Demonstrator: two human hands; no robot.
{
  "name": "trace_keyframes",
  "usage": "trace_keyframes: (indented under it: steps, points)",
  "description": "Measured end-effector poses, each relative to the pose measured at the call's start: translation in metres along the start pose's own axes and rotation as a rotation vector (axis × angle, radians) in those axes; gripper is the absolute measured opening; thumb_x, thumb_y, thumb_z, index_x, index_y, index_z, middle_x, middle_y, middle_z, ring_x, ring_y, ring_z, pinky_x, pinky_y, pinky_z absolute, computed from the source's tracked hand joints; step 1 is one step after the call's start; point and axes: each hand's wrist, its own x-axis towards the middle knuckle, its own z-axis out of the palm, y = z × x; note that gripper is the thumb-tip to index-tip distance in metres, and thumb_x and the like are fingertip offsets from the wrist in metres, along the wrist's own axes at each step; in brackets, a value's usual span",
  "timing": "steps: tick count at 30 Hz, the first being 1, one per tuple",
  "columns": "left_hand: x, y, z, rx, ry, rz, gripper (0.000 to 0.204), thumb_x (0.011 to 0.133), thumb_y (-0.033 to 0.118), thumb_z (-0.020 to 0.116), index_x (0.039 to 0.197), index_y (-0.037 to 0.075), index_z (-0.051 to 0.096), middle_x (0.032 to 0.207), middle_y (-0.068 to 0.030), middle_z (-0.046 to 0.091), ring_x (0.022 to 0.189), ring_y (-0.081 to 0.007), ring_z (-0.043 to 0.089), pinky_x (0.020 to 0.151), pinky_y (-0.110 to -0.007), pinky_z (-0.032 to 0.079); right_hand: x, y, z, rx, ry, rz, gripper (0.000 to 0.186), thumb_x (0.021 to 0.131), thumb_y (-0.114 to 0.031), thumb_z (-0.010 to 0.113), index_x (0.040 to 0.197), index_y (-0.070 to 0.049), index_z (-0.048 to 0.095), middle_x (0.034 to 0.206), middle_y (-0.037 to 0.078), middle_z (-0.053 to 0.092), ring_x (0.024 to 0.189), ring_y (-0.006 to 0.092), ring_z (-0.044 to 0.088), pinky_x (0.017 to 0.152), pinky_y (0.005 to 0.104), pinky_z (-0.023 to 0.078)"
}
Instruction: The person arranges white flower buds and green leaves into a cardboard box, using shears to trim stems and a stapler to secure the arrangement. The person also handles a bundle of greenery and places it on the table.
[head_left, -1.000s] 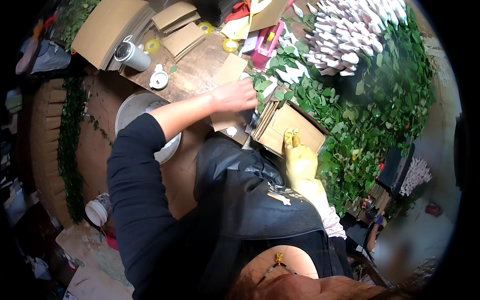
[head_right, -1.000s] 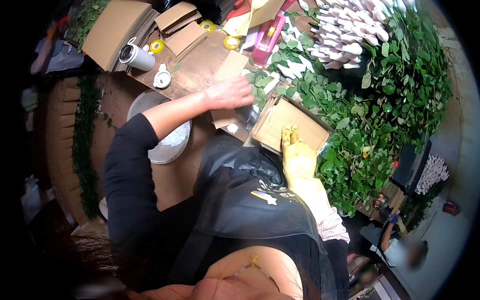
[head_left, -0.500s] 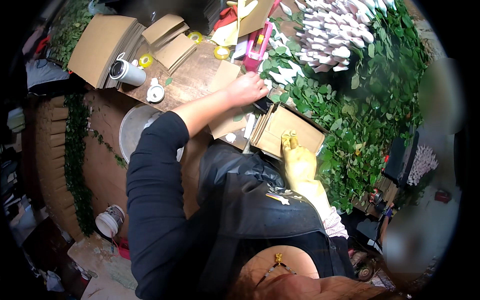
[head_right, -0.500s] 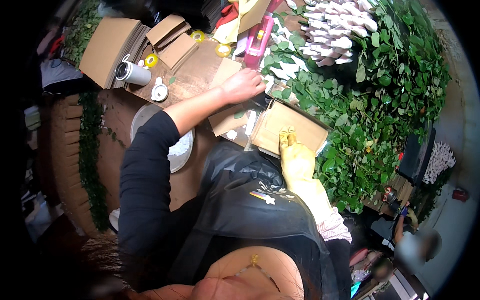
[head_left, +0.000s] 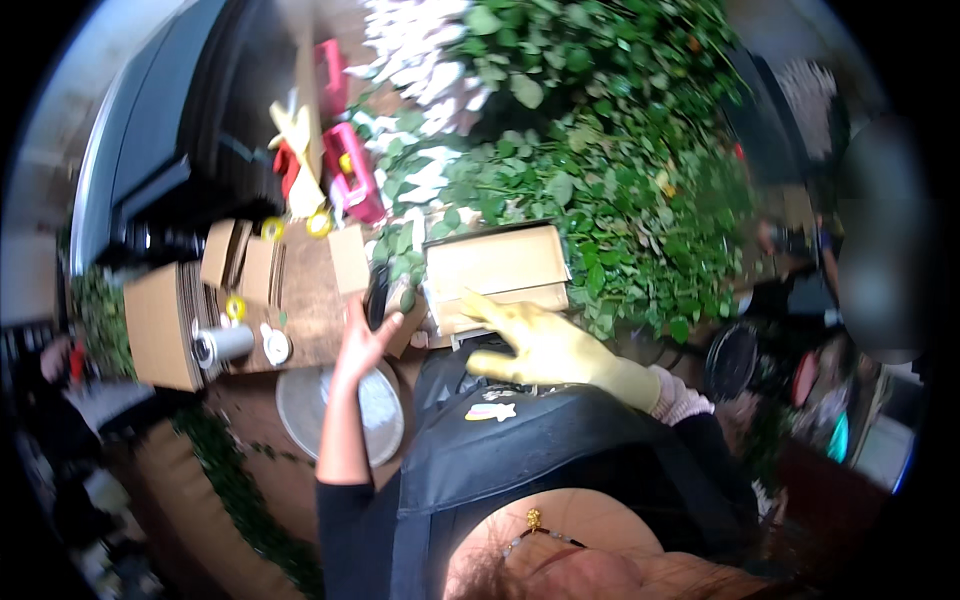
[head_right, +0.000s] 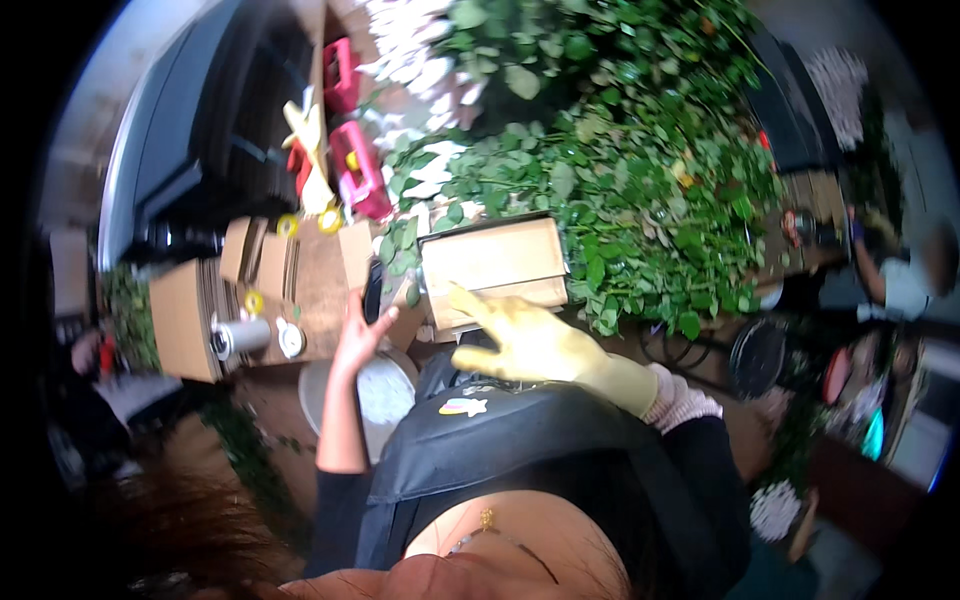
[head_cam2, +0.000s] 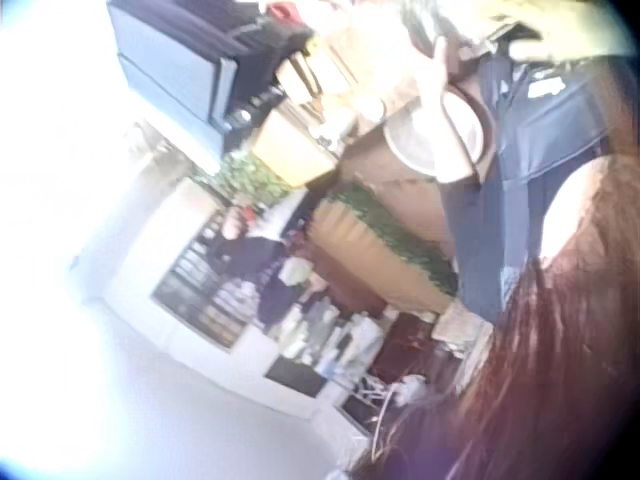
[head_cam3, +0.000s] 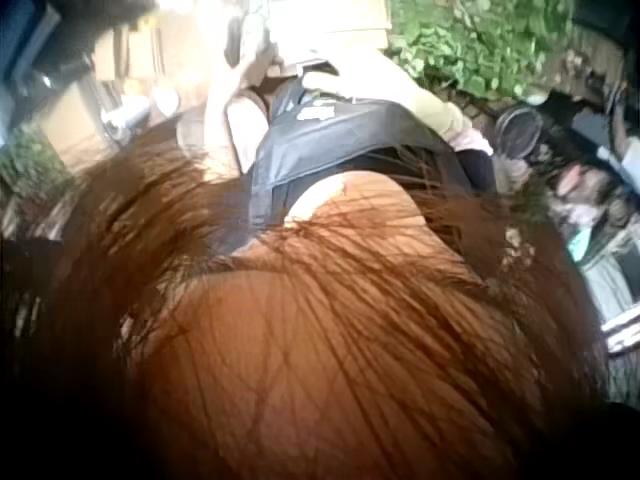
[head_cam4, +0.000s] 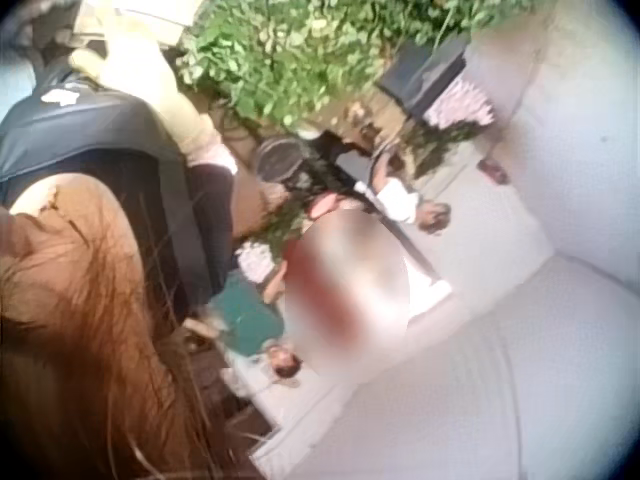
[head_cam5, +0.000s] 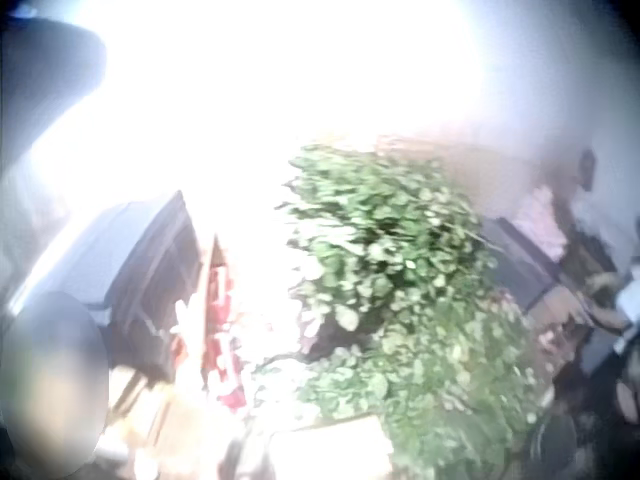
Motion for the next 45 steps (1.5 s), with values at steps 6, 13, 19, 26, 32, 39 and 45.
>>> trace_keyframes:
  steps: [6,13,19,26,32,39,45]
  points:
    - [-0.046,0.072,0.079,-0.391,-0.223,0.477,0.088,0.099,0.043,0.062,0.157,0.0,0.013,0.163,-0.0246,0.016,0.155,-0.0369,0.01,0.125,-0.049,0.009,0.021,0.033,0.032,0.305,0.251,-0.581,0.103,0.084,-0.019,0.076,0.163,-0.012,0.01,0.135,0.022,0.056,0.119,0.0389,0.06,0.101,0.0438,0.049]
    - [0.053,0.111,0.075,0.621,-0.369,0.963,0.101,0.08,0.057,0.077,0.149,-0.001,0.032,0.16,-0.0289,0.029,0.147,-0.0399,0.034,0.121,-0.051,0.027,-0.023,0.114,0.024,0.441,0.588,0.212,0.05,0.092,-0.023,0.073,0.138,-0.011,0.055,0.122,0.015,0.067,0.109,0.0302,0.067,0.096,0.039,0.053]
    - [0.06,0.125,0.1,0.698,-0.334,1.039,0.111,0.085,0.065,0.066,0.157,-0.005,0.02,0.163,-0.0272,0.023,0.152,-0.0398,0.024,0.124,-0.049,0.021,0.012,0.177,0.057,1.097,0.779,0.05,0.051,0.092,-0.018,0.073,0.138,-0.006,0.054,0.117,0.009,0.073,0.102,0.0179,0.069,0.091,0.0321,0.055]
    - [0.056,0.114,0.103,0.846,-0.35,1.098,0.09,0.096,0.059,0.054,0.155,-0.005,0.03,0.163,-0.0266,0.027,0.152,-0.0401,0.025,0.124,-0.048,0.021,-0.059,0.093,-0.009,0.156,0.127,0.567,0.051,0.094,-0.033,0.061,0.138,-0.009,0.051,0.12,0.02,0.067,0.108,0.0365,0.067,0.095,0.0433,0.053]
    - [0.058,0.113,0.106,0.874,-0.352,1.141,0.085,0.1,0.056,0.05,0.155,-0.005,0.029,0.163,-0.0245,0.026,0.154,-0.0367,0.023,0.126,-0.048,0.017,-0.029,0.137,0.048,-0.217,0.16,0.528,0.046,0.093,-0.031,0.062,0.127,-0.001,0.051,0.11,0.023,0.068,0.107,0.0404,0.068,0.091,0.0455,0.056]
    - [0.059,0.11,0.106,0.843,-0.317,1.162,0.082,0.1,0.055,0.048,0.155,-0.004,0.031,0.162,-0.0239,0.03,0.153,-0.0361,0.026,0.126,-0.048,0.016,-0.032,0.134,0.036,-0.128,0.183,0.487,0.049,0.095,-0.037,0.058,0.126,0.001,0.051,0.106,0.023,0.07,0.104,0.0392,0.069,0.089,0.0475,0.056]
    - [0.046,0.11,0.099,0.444,-0.389,0.983,0.078,0.099,0.045,0.059,0.156,0.0,0.031,0.157,-0.0261,0.037,0.15,-0.0388,0.032,0.124,-0.049,0.022,-0.051,0.119,-0.007,-0.057,0.142,0.49,0.045,0.096,-0.039,0.059,0.13,-0.01,0.057,0.108,0.02,0.071,0.103,0.0398,0.068,0.09,0.0478,0.055]
